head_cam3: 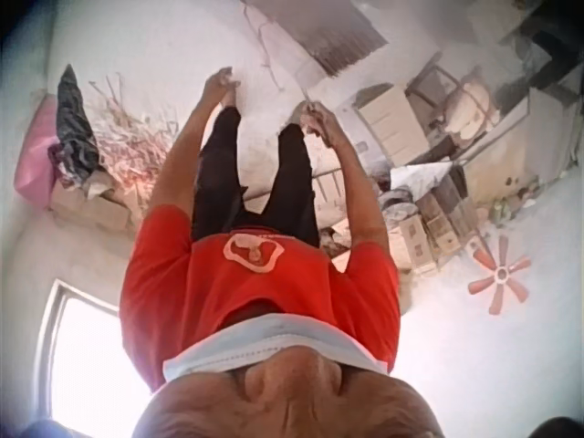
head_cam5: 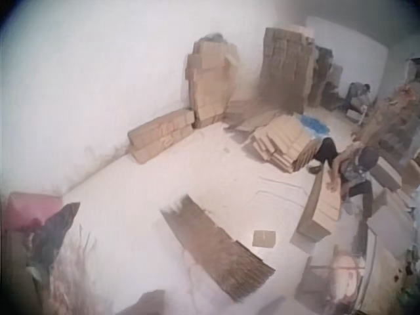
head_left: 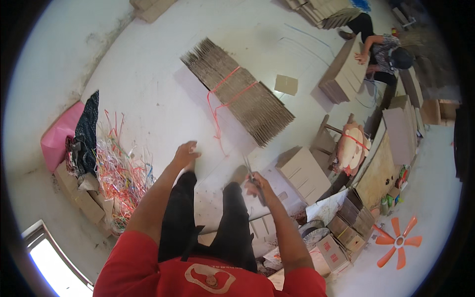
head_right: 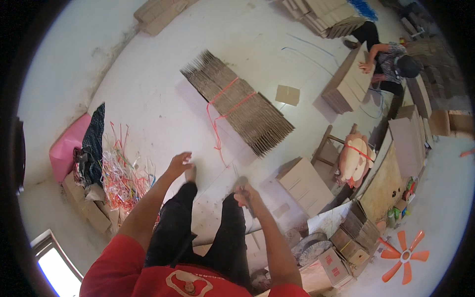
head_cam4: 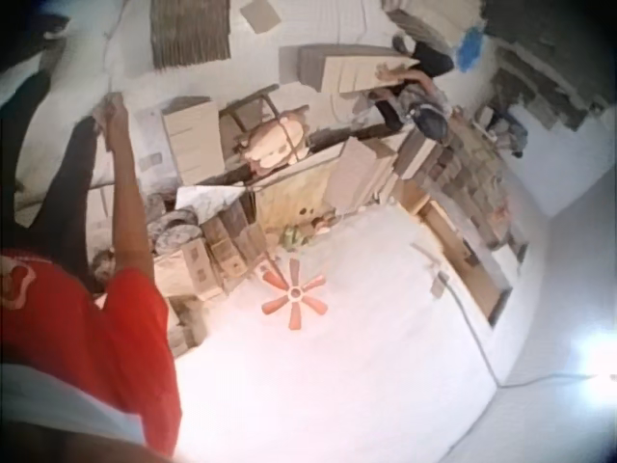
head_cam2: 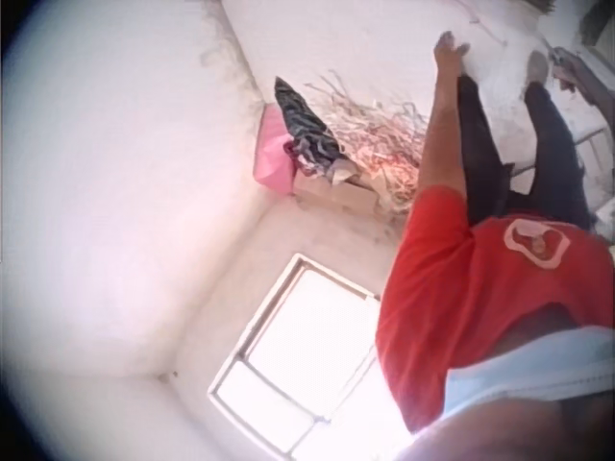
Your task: The person sits on the floor and ties a stack of flat cardboard pieces with a red plastic strap. They then retrieve scissors, cut the strap, and move the bundle aside. The person repeats the process with another stack of cardboard.
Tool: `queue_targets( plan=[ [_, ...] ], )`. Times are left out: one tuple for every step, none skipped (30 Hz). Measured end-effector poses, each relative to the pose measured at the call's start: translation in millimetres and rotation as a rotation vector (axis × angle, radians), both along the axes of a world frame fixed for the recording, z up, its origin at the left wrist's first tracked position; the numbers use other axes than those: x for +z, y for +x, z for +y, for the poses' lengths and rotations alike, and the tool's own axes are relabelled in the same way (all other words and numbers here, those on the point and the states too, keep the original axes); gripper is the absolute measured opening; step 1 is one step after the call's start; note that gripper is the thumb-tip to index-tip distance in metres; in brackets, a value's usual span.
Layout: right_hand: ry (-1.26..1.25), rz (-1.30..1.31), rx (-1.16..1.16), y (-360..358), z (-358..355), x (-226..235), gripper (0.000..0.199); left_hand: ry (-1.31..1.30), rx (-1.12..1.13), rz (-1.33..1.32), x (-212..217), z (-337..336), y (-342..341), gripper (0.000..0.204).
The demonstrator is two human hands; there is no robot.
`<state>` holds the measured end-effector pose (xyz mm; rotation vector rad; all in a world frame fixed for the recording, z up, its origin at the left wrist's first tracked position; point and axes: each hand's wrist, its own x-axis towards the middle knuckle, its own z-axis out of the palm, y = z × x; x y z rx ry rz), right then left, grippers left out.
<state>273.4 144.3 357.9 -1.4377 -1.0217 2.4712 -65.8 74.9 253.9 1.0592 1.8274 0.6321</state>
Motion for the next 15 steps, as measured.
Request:
queue_targets(
  plan=[
    [0.038,0.016,0.033,-11,22,-18,0.029,-0.010,0.014,0.013,-14,27,-4,0.059],
    [0.066,0.029,0.068,-17,35,-33,0.028,-0.030,0.030,0.023,-19,45,0,0.063],
    [0.104,-0.008,0.084,-28,47,-55,0.029,-0.031,0.065,-0.032,-32,60,-3,0.066],
    [0.028,-0.008,0.073,-40,62,-66,0.031,-0.028,0.099,-0.086,-46,76,-6,0.068],
    [0.026,0.010,0.056,-46,74,-89,0.031,-0.018,0.098,-0.128,-64,94,-7,0.070],
    [0.015,0.036,0.041,-50,81,-112,0.032,-0.018,0.101,-0.161,-81,106,-9,0.073],
    [0.011,-0.022,0.095,-63,92,-126,0.031,-0.029,0.090,-0.126,-98,117,-13,0.073],
    [0.007,-0.080,0.146,-74,103,-142,0.031,-0.041,0.074,-0.092,-116,128,-16,0.073],
    [-0.009,-0.100,0.172,-78,107,-163,0.030,-0.040,0.072,-0.103,-129,137,-17,0.076],
    [0.011,-0.120,0.216,-89,116,-175,0.029,-0.023,0.077,-0.117,-146,146,-20,0.078],
    [0.027,-0.144,0.246,-96,123,-186,0.030,0.008,0.082,-0.091,-168,152,-20,0.080],
    [0.047,-0.170,0.278,-103,131,-197,0.030,0.042,0.087,-0.066,-189,158,-20,0.081],
    [0.040,-0.172,0.286,-108,137,-208,0.031,0.076,0.096,-0.038,-209,161,-19,0.083],
    [0.032,-0.180,0.288,-109,143,-220,0.031,0.047,0.126,-0.081,-222,166,-14,0.085],
    [0.024,-0.188,0.283,-110,148,-230,0.031,0.019,0.149,-0.123,-227,174,-9,0.087]
  ],
)
